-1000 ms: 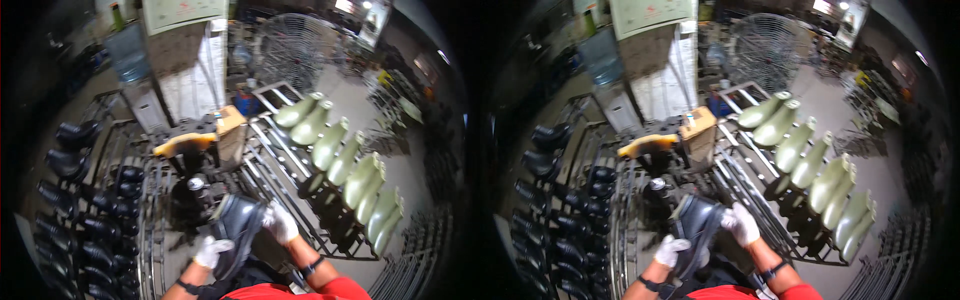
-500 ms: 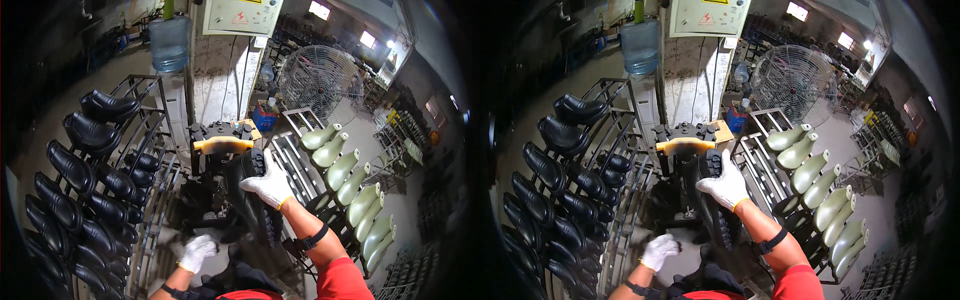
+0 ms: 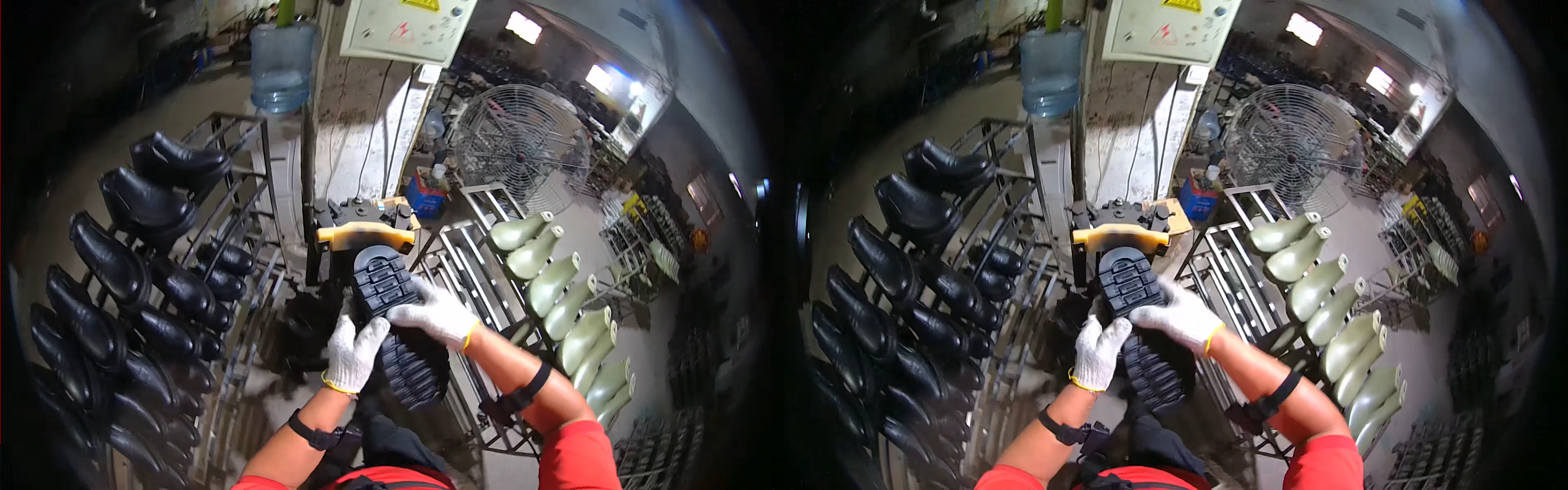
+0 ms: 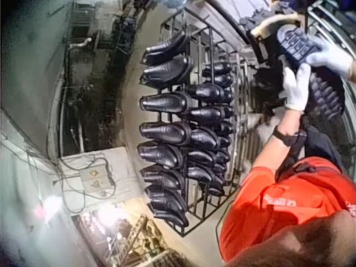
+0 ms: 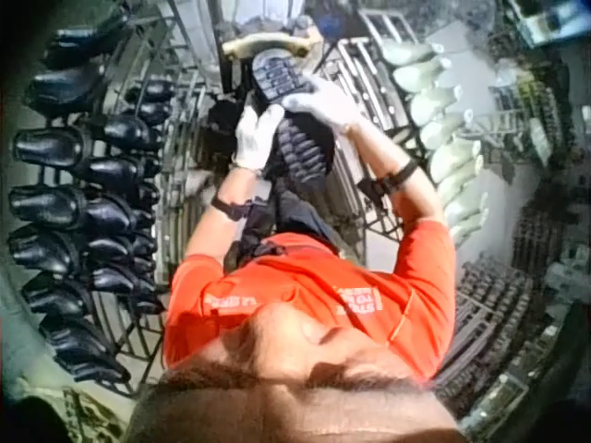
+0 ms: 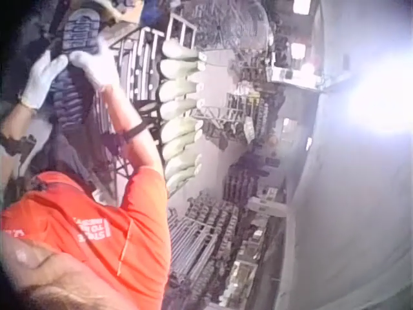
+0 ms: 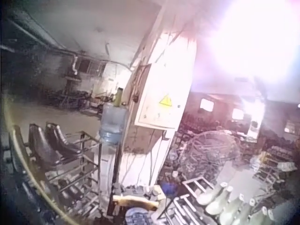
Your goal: The recorder is performing shoe lasting, specifically placing shoe uppers onto lasts using a specialized machine and organizing the finished components on racks.
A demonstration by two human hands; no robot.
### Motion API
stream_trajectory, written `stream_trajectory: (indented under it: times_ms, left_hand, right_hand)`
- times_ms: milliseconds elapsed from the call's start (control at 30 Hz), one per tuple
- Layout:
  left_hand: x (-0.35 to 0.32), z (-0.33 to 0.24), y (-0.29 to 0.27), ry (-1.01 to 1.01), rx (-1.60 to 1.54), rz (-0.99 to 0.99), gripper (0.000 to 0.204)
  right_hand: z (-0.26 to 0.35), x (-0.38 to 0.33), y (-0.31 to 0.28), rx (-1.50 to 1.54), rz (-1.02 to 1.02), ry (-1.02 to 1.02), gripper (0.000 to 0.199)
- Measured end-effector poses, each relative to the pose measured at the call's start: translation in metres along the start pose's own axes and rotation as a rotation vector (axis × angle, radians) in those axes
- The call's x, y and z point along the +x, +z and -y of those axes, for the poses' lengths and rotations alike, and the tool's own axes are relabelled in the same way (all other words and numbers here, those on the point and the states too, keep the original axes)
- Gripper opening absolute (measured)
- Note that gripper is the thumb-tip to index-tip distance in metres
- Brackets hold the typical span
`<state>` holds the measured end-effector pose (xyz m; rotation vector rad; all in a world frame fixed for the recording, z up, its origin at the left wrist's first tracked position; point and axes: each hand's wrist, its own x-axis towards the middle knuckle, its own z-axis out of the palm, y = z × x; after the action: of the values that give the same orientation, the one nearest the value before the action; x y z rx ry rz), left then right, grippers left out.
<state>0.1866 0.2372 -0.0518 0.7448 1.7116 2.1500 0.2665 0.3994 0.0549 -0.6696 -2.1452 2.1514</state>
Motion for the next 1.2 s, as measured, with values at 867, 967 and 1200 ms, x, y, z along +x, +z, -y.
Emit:
stream_trajectory:
  times_ms: [867,967,1200]
  left_hand:
    - [-0.037,-0.003,-0.051,-0.390,-0.247,0.246,0.036]
    - [-0.047,0.005,-0.047,-0.247,-0.098,0.259,0.017]
    - [-0.102,0.006,-0.061,-0.267,-0.081,0.416,0.078]
  right_hand:
    - [-0.089,-0.043,0.074,0.622,-0.172,-0.027,0.045]
    - [-0.095,-0.050,0.081,0.631,-0.243,-0.046,0.040]
    - [-0.128,-0.088,0.115,0.355,-0.470,-0.226,0.047]
